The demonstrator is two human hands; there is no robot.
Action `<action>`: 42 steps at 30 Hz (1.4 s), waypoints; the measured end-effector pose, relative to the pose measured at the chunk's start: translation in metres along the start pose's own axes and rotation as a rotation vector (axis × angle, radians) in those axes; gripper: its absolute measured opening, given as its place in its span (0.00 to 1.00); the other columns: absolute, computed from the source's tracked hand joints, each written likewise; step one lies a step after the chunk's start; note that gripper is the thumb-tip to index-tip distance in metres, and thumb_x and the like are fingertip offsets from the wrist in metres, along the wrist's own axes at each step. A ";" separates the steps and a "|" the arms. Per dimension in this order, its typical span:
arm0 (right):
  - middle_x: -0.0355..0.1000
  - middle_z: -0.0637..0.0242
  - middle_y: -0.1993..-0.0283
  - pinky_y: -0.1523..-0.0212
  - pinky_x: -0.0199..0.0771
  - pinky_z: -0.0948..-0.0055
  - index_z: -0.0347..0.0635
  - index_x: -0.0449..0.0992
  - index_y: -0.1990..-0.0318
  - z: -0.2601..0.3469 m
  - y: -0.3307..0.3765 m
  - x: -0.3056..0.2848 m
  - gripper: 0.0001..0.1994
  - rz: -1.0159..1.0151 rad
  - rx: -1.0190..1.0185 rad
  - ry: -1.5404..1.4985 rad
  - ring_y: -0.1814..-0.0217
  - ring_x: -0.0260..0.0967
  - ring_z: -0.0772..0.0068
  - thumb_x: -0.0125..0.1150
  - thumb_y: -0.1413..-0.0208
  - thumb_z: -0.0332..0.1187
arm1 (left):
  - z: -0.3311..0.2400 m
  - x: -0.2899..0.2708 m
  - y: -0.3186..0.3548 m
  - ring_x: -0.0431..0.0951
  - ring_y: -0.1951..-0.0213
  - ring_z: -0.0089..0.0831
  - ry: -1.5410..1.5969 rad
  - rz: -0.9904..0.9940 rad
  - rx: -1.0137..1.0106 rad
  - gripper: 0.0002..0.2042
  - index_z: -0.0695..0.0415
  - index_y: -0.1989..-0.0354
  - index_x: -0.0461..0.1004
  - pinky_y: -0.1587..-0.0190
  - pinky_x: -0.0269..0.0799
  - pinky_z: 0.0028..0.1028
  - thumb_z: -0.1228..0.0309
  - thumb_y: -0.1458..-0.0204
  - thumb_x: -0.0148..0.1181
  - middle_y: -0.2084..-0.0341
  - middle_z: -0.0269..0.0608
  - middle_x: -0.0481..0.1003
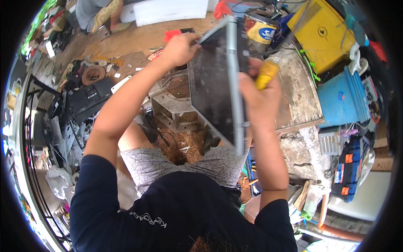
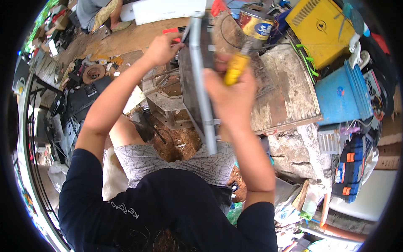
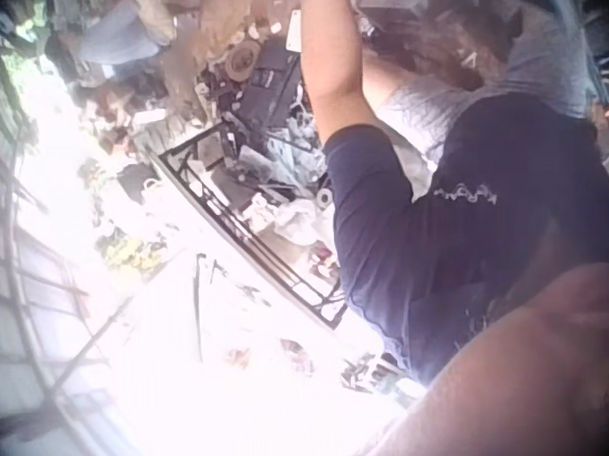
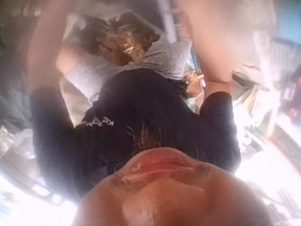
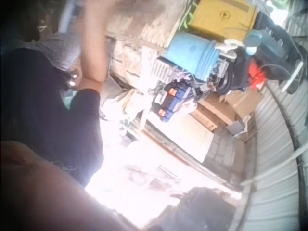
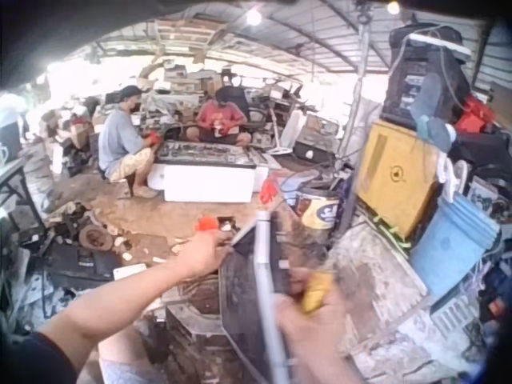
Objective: The person disassembles a screen panel by hand and using a screwdriver, prying off components and removing a metal frame.
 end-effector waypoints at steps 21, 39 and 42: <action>0.67 0.69 0.75 0.75 0.67 0.66 0.44 0.71 0.52 0.013 0.086 0.154 0.26 -0.135 -0.688 0.090 0.76 0.67 0.65 0.66 0.64 0.30 | -0.091 -0.149 0.095 0.72 0.50 0.31 0.808 0.054 -0.550 0.25 0.61 0.43 0.64 0.45 0.67 0.29 0.52 0.35 0.43 0.51 0.44 0.71; 0.73 0.56 0.68 0.65 0.73 0.53 0.41 0.66 0.54 -0.029 0.086 0.074 0.21 0.329 -0.042 0.193 0.66 0.74 0.47 0.65 0.53 0.38 | -0.051 -0.161 0.090 0.76 0.65 0.27 0.826 0.091 -0.515 0.20 0.59 0.54 0.69 0.62 0.74 0.25 0.52 0.40 0.49 0.65 0.41 0.75; 0.73 0.44 0.63 0.61 0.74 0.49 0.37 0.57 0.45 -0.061 0.087 -0.018 0.29 0.335 0.167 0.470 0.63 0.74 0.42 0.60 0.54 0.35 | -0.054 -0.167 0.100 0.78 0.65 0.27 0.821 0.103 -0.565 0.21 0.59 0.56 0.69 0.62 0.74 0.24 0.54 0.48 0.58 0.66 0.42 0.76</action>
Point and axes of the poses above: each hand's wrist, its own y-axis away from the middle knuckle, its own x-axis out of the palm, z = x × y, the point moved 4 cm from there along -y, towards the middle knuckle
